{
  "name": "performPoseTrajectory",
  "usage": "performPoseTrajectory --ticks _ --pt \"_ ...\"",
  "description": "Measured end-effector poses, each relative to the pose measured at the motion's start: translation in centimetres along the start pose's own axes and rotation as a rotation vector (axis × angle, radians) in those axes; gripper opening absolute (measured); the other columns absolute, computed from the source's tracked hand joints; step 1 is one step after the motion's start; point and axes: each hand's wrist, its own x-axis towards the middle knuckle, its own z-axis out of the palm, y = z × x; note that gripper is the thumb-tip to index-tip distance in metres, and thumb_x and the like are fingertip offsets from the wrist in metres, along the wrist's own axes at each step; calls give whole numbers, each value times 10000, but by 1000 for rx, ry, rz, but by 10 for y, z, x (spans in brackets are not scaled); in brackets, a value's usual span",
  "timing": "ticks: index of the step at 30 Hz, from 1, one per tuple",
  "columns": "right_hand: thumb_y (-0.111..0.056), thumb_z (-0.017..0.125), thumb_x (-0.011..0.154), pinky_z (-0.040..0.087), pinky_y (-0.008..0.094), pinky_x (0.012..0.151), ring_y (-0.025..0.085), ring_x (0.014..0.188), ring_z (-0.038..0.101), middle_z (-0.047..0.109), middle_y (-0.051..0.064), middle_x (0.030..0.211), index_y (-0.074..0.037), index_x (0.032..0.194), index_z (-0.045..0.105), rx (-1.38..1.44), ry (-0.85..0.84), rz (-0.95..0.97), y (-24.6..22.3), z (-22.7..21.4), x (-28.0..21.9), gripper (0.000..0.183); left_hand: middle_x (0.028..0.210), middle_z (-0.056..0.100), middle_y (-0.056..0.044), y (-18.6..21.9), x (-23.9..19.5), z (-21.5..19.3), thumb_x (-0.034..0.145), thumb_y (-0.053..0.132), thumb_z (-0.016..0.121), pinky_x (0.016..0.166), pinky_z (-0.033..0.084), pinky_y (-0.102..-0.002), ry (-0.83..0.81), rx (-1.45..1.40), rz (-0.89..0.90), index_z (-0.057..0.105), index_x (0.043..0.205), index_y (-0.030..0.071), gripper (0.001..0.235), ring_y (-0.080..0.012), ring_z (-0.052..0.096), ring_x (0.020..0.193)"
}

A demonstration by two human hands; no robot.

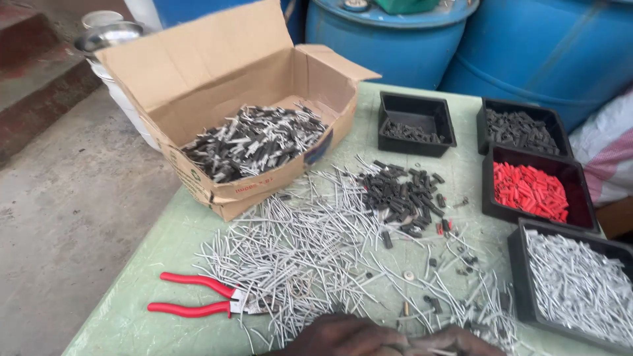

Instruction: Assembling small metal pins with plastic sleeves by hand on a work table

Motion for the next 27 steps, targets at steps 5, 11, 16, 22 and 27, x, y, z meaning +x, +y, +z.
performPoseTrajectory --ticks 5,11,16,22,27 --pt "-203 877 692 627 225 757 63 803 867 952 -20 836 -155 782 939 -269 -89 17 -5 -3 0 119 1030 793 43 -30 6 15 924 385 651 928 521 -219 -622 -522 -783 799 1021 225 239 -60 696 963" --pt "-280 441 1036 594 238 797 90 812 828 838 -35 892 -147 1312 577 -381 -272 -144 -41 0 -2 336 856 760 -40 -25 11 15 958 168 715 633 540 -252 -143 -412 -104 745 1095 48 185 -111 649 556" --pt "-247 438 1064 569 247 725 93 720 749 748 -48 812 -121 1080 584 -408 -289 -282 -44 3 -5 194 1042 804 -54 -11 20 4 950 136 714 679 584 -184 -133 -495 -176 768 1071 45 160 -101 752 588" --pt "-201 512 1038 554 206 646 51 595 711 745 -64 723 -136 1010 652 -423 -236 -323 -52 1 -4 156 989 760 -43 -27 12 10 979 122 694 706 566 -216 -234 -375 17 750 1144 73 181 -128 743 684" --pt "-193 578 990 626 203 625 88 623 762 781 14 734 -67 969 697 -139 -221 -221 -62 2 -5 174 977 800 -78 -13 17 9 900 87 770 728 636 -200 -201 -651 -233 767 1089 19 201 -111 764 736"
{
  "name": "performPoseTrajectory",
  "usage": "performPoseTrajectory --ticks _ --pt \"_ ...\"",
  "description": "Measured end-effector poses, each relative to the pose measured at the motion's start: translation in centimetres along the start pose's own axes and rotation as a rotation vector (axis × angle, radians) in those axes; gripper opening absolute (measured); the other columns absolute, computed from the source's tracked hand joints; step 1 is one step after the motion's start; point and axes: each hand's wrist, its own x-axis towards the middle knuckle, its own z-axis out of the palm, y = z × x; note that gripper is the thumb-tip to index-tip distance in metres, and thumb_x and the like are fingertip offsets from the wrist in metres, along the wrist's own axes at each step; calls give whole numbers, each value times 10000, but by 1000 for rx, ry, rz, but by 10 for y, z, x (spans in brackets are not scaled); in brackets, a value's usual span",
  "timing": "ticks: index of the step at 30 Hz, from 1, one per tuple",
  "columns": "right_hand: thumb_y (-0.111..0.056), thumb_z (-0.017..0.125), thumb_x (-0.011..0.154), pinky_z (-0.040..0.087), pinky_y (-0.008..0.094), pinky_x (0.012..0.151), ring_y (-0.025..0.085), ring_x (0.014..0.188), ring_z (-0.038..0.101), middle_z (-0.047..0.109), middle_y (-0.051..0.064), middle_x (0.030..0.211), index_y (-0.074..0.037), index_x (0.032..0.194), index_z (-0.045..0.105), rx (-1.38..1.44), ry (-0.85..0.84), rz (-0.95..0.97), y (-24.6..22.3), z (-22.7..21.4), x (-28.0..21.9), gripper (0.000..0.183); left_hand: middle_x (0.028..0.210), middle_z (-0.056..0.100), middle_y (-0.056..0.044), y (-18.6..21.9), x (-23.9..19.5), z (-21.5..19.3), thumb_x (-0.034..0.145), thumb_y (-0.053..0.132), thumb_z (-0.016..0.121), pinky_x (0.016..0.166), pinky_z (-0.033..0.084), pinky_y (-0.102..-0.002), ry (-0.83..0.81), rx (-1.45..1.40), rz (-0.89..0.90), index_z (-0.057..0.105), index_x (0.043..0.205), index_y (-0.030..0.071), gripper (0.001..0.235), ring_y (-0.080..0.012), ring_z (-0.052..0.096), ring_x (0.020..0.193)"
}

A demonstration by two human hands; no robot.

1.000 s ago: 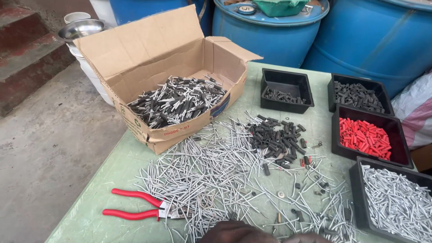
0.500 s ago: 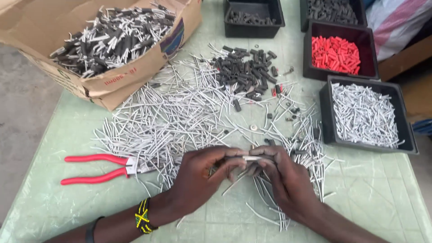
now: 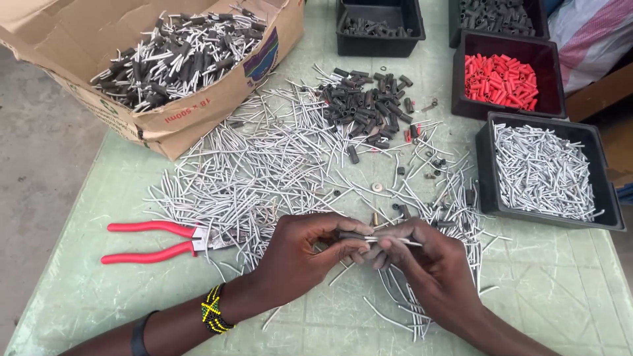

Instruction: Assembling small metal pins with plastic sleeves by hand on a work table

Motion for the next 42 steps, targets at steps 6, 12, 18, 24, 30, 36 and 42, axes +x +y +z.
performPoseTrajectory --ticks 6,12,18,24,30,36,42 --pt "-173 796 817 576 211 665 109 775 777 860 60 897 -94 915 854 1 113 81 4 -1 2 138 923 816 -37 3 0 3 842 89 833 726 619 -186 68 15 -49 778 1025 43 196 -67 749 767" --pt "-114 818 784 646 199 732 106 783 813 856 60 897 -63 915 834 -22 200 10 9 0 -1 142 952 829 -27 -9 -6 7 826 173 852 736 637 -189 110 163 20 769 985 55 215 -55 772 801" --pt "-95 841 753 650 239 804 145 830 828 859 74 896 -93 883 848 28 146 12 13 -1 2 130 910 833 -26 -5 -7 10 869 118 804 679 626 -192 75 26 -72 769 1004 52 155 -83 781 730" --pt "-111 833 762 672 258 793 154 824 851 882 82 901 -96 898 862 91 58 18 7 -5 3 140 914 814 -7 -6 -7 7 885 124 792 689 602 -196 38 29 -107 754 1001 82 129 -63 754 771" --pt "-167 745 886 571 259 748 124 777 736 779 39 855 -105 972 790 132 -82 191 12 -10 -3 116 978 777 -19 -12 -6 1 934 129 755 763 574 -271 -73 284 201 703 1057 73 145 -175 768 813" --pt "-343 453 1043 492 286 748 110 782 568 597 -25 914 -173 1147 579 -44 -312 234 6 -12 -6 235 1010 778 -5 -6 -8 3 943 116 745 780 584 -280 -133 346 243 685 1038 83 118 -186 773 863" --pt "-319 472 1026 532 266 701 102 734 636 689 -23 925 -135 1300 538 -127 -305 47 2 -19 1 337 921 738 -7 1 -2 0 966 117 686 709 532 -266 -95 277 129 680 1034 83 77 -139 671 754"
